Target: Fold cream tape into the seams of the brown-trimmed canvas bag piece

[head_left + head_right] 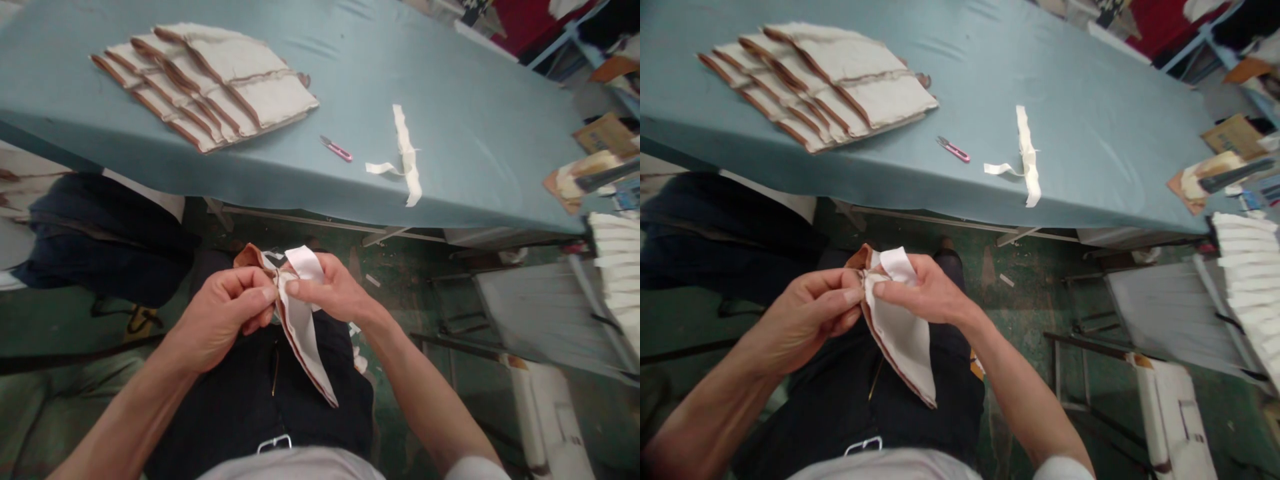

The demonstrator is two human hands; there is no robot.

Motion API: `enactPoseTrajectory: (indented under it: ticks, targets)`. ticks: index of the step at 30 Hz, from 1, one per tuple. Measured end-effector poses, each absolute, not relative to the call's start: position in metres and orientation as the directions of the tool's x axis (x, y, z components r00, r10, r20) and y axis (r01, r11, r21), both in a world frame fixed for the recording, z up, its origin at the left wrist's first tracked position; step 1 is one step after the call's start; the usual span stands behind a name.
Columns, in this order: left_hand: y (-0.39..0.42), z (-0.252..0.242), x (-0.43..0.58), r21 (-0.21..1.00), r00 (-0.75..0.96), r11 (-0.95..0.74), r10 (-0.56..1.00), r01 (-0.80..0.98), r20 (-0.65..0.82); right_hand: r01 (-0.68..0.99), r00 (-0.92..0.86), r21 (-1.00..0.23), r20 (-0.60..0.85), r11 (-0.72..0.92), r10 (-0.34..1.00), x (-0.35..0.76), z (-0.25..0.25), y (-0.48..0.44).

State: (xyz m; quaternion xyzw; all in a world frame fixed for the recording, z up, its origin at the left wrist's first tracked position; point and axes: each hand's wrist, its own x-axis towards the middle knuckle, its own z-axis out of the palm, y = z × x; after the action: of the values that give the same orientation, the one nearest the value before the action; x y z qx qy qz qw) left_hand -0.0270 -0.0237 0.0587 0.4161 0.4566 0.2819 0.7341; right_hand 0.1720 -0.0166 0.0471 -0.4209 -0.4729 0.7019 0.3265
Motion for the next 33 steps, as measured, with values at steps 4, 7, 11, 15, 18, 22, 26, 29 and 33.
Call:
enactPoseTrajectory:
  ticks: [4, 7, 11, 15, 18, 22, 26, 29, 33]
  targets:
    - [-0.024, 0.066, -0.031, 0.944, 0.430, 0.313, 0.842, 0.101, -0.325, 0.184, -0.479, -0.980, -0.160, -0.079, 0.863, 0.178, 0.073, -0.020]
    - [-0.022, 0.073, -0.031, 0.960, 0.432, 0.210, 0.860, 0.183, -0.270, 0.386, -0.483, -0.916, -0.096, 0.113, 0.870, 0.181, 0.086, -0.022]
    - [-0.022, 0.076, -0.030, 0.959, 0.422, 0.156, 0.872, 0.237, -0.246, 0.436, -0.505, -0.887, -0.105, 0.149, 0.857, 0.182, 0.089, -0.023]
    - [-0.025, 0.075, -0.032, 0.960, 0.420, 0.133, 0.878, 0.247, -0.230, 0.478, -0.504, -0.866, -0.133, 0.147, 0.853, 0.184, 0.088, -0.023]
    - [-0.025, 0.074, -0.033, 0.963, 0.438, 0.127, 0.871, 0.239, -0.224, 0.452, -0.535, -0.881, -0.140, 0.142, 0.833, 0.187, 0.087, -0.023]
    - [-0.026, 0.073, -0.033, 0.963, 0.447, 0.105, 0.869, 0.248, -0.210, 0.497, -0.535, -0.841, -0.104, 0.213, 0.838, 0.187, 0.087, -0.025]
    - [-0.032, 0.073, -0.032, 0.929, 0.395, 0.015, 0.902, 0.369, -0.171, 0.650, -0.475, -0.697, -0.062, 0.302, 0.878, 0.178, 0.085, -0.031]
    - [-0.035, 0.072, -0.029, 0.883, 0.350, -0.084, 0.932, 0.462, -0.095, 0.697, -0.454, -0.654, -0.084, 0.295, 0.887, 0.171, 0.081, -0.032]
    - [-0.033, 0.064, -0.028, 0.885, 0.301, -0.051, 0.948, 0.462, -0.103, 0.679, -0.424, -0.702, -0.134, 0.217, 0.896, 0.166, 0.070, -0.029]
